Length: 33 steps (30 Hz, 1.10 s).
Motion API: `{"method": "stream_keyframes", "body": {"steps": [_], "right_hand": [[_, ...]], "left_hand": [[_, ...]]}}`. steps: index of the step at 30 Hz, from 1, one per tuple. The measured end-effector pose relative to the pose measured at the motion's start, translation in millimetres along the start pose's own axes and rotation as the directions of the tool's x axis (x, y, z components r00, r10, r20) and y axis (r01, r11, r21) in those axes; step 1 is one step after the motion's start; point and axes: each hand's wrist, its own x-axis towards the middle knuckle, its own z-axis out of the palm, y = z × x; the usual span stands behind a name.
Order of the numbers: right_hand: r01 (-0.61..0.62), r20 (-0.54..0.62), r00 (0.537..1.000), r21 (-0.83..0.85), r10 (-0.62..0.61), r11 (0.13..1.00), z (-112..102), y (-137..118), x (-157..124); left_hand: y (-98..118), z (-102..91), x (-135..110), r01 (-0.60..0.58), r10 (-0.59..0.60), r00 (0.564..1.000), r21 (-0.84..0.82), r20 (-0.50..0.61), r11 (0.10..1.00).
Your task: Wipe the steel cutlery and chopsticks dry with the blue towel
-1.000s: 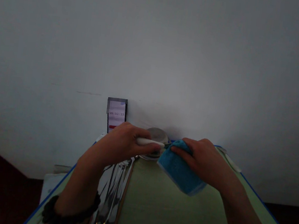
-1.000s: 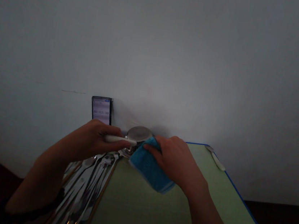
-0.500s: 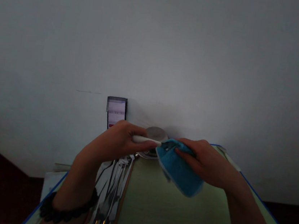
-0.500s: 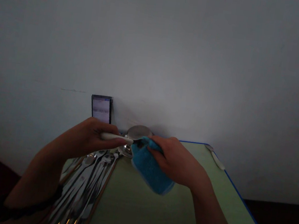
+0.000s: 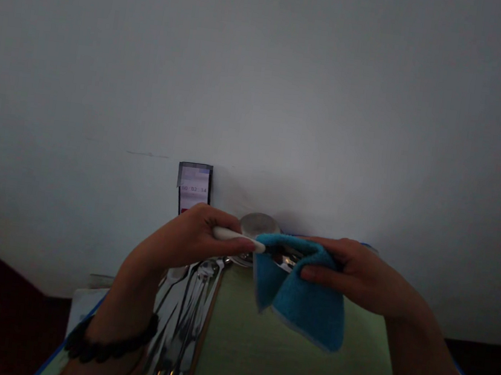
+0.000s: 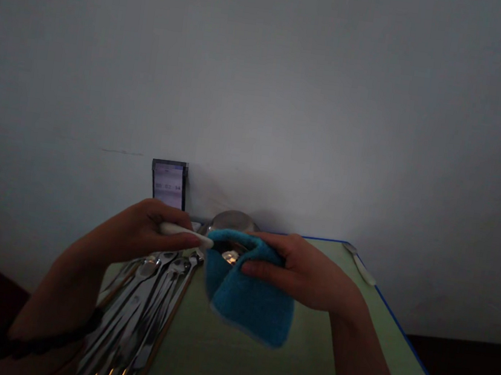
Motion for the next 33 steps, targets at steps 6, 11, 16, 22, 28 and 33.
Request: {"method": "stream_keyframes", "body": {"steps": [6,11,16,22,28,33], "right_hand": [[-0.031,-0.109,0.994,-0.227,0.007,0.974,6.7,1.6,7.8],[-0.164,-0.271,0.962,-0.47,0.036,0.867,16.8,4.5,18.1],[-0.155,-0.278,0.961,-0.501,0.012,0.851,17.3,4.8,18.0],[-0.059,-0.191,0.981,-0.395,-0.019,0.917,15.2,2.4,17.3],[-0.051,-0.207,0.978,-0.392,-0.033,0.919,18.0,1.9,16.5],[-0.151,-0.309,0.951,-0.461,0.001,0.874,17.7,4.1,17.6]], "left_hand": [[8.6,3.0,1.0,0.001,0.003,0.999,0.113,-0.032,0.994],[22.0,9.1,4.0,-0.045,0.093,0.989,0.371,-0.112,0.928],[20.4,7.2,3.6,-0.057,0.099,0.99,0.353,-0.102,0.934],[13.1,3.7,3.0,-0.053,0.069,0.996,0.244,-0.058,0.968],[9.5,5.4,2.5,-0.023,0.039,0.996,0.184,-0.084,0.983],[7.4,5.1,2.2,-0.04,0.042,0.998,0.037,-0.039,0.999]]}}
